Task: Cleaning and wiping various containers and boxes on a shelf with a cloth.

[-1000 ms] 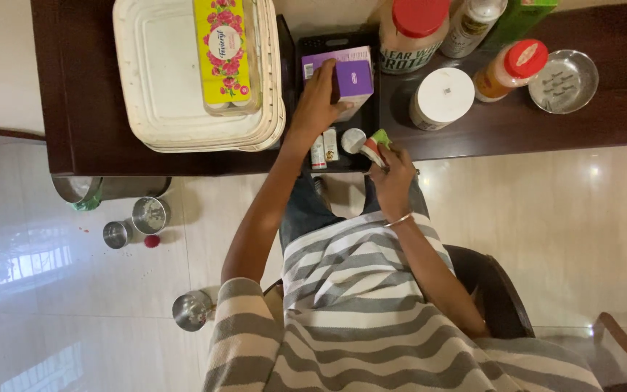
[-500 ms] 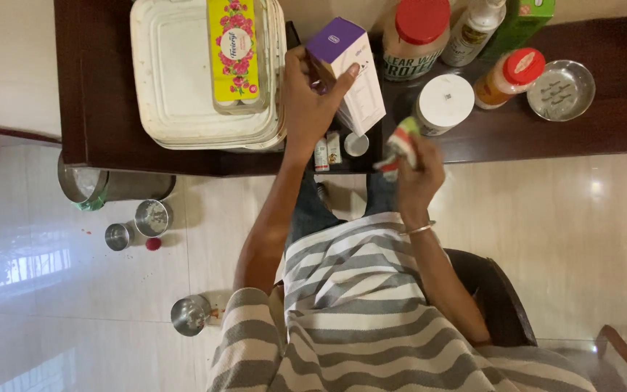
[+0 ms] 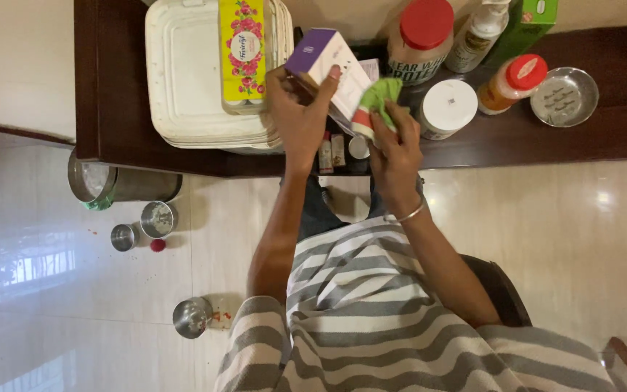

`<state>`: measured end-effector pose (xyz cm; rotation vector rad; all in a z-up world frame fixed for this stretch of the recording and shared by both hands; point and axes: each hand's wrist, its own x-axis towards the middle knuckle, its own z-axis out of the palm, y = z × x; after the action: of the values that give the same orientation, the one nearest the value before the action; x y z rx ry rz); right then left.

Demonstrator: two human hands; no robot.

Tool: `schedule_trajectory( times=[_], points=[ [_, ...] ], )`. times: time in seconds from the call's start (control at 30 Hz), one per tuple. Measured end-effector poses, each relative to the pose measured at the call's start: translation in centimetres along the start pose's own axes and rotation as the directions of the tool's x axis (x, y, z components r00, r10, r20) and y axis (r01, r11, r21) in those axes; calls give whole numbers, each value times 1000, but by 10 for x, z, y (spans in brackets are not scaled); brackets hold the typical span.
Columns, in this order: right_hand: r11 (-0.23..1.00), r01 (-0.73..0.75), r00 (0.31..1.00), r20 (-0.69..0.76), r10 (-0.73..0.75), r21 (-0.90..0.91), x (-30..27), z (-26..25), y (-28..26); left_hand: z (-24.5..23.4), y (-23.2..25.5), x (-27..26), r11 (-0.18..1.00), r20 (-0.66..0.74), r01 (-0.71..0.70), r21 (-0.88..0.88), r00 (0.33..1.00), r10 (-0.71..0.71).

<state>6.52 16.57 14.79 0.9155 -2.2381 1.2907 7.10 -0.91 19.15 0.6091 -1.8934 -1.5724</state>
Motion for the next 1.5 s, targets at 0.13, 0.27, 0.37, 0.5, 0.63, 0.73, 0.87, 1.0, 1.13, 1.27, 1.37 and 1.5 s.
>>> schedule_trajectory(
  times=[0.13, 0.27, 0.37, 0.5, 0.63, 0.73, 0.87, 1.0, 1.13, 1.27, 1.37, 1.5],
  points=[
    [995, -94, 995, 16, 94, 29, -21, 1, 5, -5, 7, -4, 985, -63, -57, -164, 997, 47],
    [997, -60, 998, -1, 60, 41, -6, 2, -6, -2, 5, -10, 986, -66, -42, -160, 997, 32],
    [998, 59, 998, -15, -59, 11, 20, -3, -21, 1, 4, -17, 994, -39, -3, -110, 999, -1],
    [988, 151, 989, 5, -150, -26, 38, -7, -23, -3, 8, -18, 988, -43, 20, -150, 999, -27],
    [998, 61, 998, 9, -61, -25, 21, -10, -5, -14, 11, -18, 972, -65, -17, -235, 998, 2],
    [987, -159, 987, 40, 158, 30, 8, -10, 11, -22, 16, -17, 927, -69, -59, -372, 997, 35],
    [604, -643, 760, 289, 582, 471, 0, -1, 39, -36, 10, -17, 966, 65, 5, -258, 998, 12],
    [-26, -611, 705, 559, 436, 791, 14, -14, 25, -45, -38, -11, 887, 205, -18, -462, 971, 126],
    [229, -632, 763, 541, 353, 741, 11, -18, 13, -49, -72, -13, 840, 225, 36, -542, 969, 104],
    [666, -498, 865, 375, 334, 555, -6, -14, -1, -47, -141, -19, 732, 280, 125, -669, 955, 93],
    [734, -453, 891, 275, 360, 507, -15, -9, -15, -38, -172, -32, 627, 267, 222, -746, 963, -23],
    [719, -455, 890, 237, 389, 526, -13, -10, -39, -34, -184, -55, 851, 153, 144, -505, 985, -76]
  ],
)
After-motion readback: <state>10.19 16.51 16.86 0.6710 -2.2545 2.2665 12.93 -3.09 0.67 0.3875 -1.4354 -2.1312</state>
